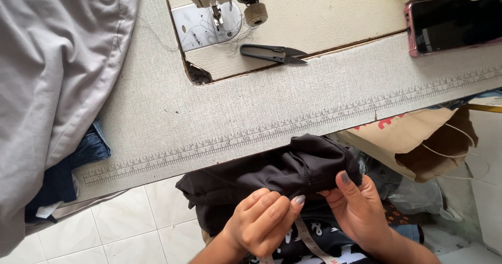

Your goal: Trimming loose threads, inspecting seams, and measuring a black garment at a sewing workstation.

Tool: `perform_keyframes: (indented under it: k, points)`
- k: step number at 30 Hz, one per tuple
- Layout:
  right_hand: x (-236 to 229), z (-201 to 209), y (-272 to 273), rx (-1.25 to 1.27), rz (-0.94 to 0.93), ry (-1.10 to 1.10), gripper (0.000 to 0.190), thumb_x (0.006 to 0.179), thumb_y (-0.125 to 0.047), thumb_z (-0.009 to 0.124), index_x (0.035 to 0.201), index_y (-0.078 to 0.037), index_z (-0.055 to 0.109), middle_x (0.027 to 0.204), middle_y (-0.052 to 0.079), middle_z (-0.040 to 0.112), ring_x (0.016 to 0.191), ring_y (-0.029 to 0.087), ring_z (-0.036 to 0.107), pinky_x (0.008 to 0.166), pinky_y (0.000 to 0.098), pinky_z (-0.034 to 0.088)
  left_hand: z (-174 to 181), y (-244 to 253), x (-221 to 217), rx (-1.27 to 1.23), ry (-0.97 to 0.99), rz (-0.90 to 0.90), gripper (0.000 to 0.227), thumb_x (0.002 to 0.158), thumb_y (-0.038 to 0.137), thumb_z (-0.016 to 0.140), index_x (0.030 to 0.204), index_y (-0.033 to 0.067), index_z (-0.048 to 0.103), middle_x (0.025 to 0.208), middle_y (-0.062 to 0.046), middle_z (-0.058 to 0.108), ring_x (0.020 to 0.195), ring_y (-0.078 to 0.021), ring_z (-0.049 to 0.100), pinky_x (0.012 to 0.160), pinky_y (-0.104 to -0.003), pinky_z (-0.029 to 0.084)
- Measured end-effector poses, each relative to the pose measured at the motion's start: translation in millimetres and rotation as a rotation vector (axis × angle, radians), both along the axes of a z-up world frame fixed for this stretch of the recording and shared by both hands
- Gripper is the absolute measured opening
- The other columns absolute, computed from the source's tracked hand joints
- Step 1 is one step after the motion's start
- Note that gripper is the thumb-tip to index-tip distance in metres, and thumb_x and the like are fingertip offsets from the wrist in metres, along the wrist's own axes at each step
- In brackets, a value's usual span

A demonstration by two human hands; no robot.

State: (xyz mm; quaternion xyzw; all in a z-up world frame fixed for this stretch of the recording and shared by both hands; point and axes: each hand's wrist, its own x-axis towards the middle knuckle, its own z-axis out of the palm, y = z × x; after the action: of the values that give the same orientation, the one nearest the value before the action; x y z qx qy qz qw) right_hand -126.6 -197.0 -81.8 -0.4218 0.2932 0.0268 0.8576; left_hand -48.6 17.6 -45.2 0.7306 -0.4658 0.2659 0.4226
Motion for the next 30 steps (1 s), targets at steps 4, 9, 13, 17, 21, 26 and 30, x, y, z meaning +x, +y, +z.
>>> perform_keyframes:
  k: [4,9,13,17,21,26,30]
  points:
    - [3,3,0,0.015,0.027,-0.002,0.031,0.1,-0.022,0.064,0.117,0.003,0.071,0.109,0.021,0.078,0.097,0.033,0.076,0.087,0.0469,0.063,3,-1,8,-0.026,0.009,0.0,0.012,0.091,-0.01,0.076,0.086,-0.0064,0.067,0.084,-0.014,0.062,0.066,-0.0213,0.06,0.059,-0.033,0.051]
    - [0,-7,-10,-0.05,-0.021,-0.08,0.032,0.101,-0.022,0.064,0.119,0.003,0.07,0.118,0.02,0.075,0.104,0.033,0.074,0.088,0.045,0.063,13,1,46,0.203,0.096,0.232,0.026,0.105,0.01,0.067,0.128,-0.0021,0.064,0.104,-0.011,0.068,0.089,-0.0253,0.067,0.073,-0.041,0.051]
    - [2,-1,-6,-0.027,-0.029,-0.103,0.022,0.103,-0.019,0.063,0.105,-0.001,0.075,0.109,0.017,0.078,0.1,0.032,0.076,0.089,0.0465,0.063,8,-31,121,0.467,0.126,0.372,0.044,0.103,-0.006,0.049,0.147,-0.0022,0.051,0.145,-0.02,0.059,0.136,-0.0336,0.056,0.108,-0.044,0.048]
    - [7,2,0,0.053,-0.088,-0.058,0.031,0.102,-0.022,0.062,0.115,0.005,0.071,0.11,0.021,0.077,0.101,0.035,0.075,0.093,0.0525,0.061,-22,-57,161,0.739,0.012,0.42,0.063,0.091,-0.01,0.065,0.15,0.0027,0.045,0.144,-0.016,0.056,0.135,-0.0307,0.053,0.122,-0.047,0.036]
    - [5,-7,4,0.215,-0.056,-0.116,0.028,0.104,-0.021,0.059,0.119,0.001,0.07,0.118,0.02,0.075,0.111,0.032,0.072,0.104,0.0497,0.055,-14,-51,162,0.667,-0.074,0.492,0.046,0.083,-0.008,0.073,0.128,-0.0079,0.063,0.111,-0.02,0.065,0.1,-0.0336,0.062,0.098,-0.044,0.058]
    - [27,18,26,0.235,0.01,-0.282,0.047,0.105,-0.02,0.059,0.144,0.004,0.05,0.142,0.024,0.061,0.132,0.034,0.058,0.112,0.0479,0.047,59,-11,93,0.187,0.505,0.13,0.017,0.092,-0.013,0.046,0.107,-0.0065,0.049,0.106,-0.02,0.043,0.09,-0.0365,0.052,0.062,-0.043,0.048]
    - [29,24,31,0.239,0.08,-0.182,0.051,0.103,-0.028,0.058,0.138,0.008,0.056,0.138,0.025,0.064,0.127,0.036,0.061,0.106,0.0438,0.05,44,6,35,0.187,0.552,0.135,0.051,0.087,0.017,0.08,0.132,0.0042,0.058,0.117,-0.017,0.056,0.098,-0.0329,0.062,0.086,-0.041,0.055]
